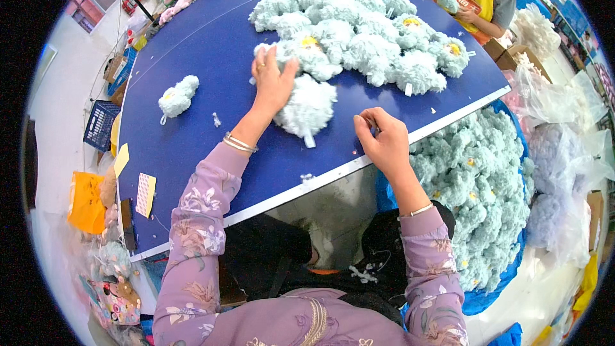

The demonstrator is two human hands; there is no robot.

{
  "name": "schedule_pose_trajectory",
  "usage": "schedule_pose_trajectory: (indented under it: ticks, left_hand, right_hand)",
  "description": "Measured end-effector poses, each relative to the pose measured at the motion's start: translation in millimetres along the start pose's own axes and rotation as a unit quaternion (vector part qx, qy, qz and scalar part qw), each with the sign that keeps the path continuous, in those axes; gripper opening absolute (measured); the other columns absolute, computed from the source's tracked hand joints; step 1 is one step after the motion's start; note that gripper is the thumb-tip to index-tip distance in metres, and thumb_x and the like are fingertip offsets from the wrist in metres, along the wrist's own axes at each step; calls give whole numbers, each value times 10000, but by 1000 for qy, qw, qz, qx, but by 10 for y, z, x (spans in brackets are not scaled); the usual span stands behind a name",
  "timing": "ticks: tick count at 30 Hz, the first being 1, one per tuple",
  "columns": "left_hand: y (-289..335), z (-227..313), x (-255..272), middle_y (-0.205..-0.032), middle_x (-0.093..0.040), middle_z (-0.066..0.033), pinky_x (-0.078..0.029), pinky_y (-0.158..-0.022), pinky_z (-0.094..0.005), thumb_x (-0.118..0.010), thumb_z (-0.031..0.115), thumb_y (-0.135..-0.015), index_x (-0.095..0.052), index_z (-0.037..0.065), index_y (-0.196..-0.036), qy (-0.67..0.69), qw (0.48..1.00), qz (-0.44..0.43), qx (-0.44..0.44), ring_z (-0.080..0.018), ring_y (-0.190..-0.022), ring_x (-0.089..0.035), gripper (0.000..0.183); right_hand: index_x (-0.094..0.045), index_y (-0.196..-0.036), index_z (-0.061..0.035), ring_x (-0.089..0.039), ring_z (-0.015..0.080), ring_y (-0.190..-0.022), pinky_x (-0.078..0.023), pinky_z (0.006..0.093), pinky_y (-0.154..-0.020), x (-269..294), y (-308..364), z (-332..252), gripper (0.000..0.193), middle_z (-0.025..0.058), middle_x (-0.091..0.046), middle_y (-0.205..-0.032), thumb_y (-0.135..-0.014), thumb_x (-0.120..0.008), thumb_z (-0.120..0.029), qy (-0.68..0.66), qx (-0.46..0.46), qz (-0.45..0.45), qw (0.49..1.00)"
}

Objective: The person trims the fur on small light-blue plush toys using scissors. They pick up each toy, trim stray fibers, and place the finished items on a blue table. The process is repeated for multiple toys in a factory setting.

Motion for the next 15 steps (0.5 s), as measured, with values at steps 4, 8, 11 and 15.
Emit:
schedule_pose_trajectory:
  ticks: [4,8,11,15]
  left_hand:
    - [-99,180,613,-1156,-490,-229,-357,-969,-476,-629,308,-839,-452,-39,-1258,-38,985,10,-168,-410,-1099,-467,572]
    - [-542,-1091,1483,-1366,-473,-222,-263,-1102,-483,-541,450,-901,-513,59,-1308,-276,959,58,-27,-397,-1305,-367,565]
    - [-310,-2413,1860,-1391,-464,-227,-302,-1089,-486,-615,548,-798,-506,93,-1342,-352,904,-118,214,-386,-1304,-412,718]
    - [35,-2154,1765,-1274,-526,-229,-410,-1007,-421,-709,412,-732,-571,52,-1252,-193,968,-95,128,-360,-1209,-495,647]
  right_hand:
    - [-607,-805,-4,-503,164,-531,-416,288,-525,42,34,84,161,83,-554,-616,-849,-669,-147,-18,13,10,1000]
    - [-610,-810,-5,-527,165,-541,-425,293,-533,40,52,48,165,84,-557,-617,-848,-674,-153,-14,25,15,999]
    - [-610,-805,-2,-528,163,-540,-426,292,-533,-16,-4,-28,175,79,-565,-616,-854,-671,-159,-29,16,11,999]
    - [-611,-809,14,-499,127,-535,-418,278,-525,4,17,96,181,75,-565,-613,-872,-656,-150,-44,7,20,999]
Point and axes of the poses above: each hand's wrist, its own y-axis away from the middle knuckle, its own x-axis out of the back of the hand, z = x × y, the point moved 8 cm from there along -y, towards the middle knuckle
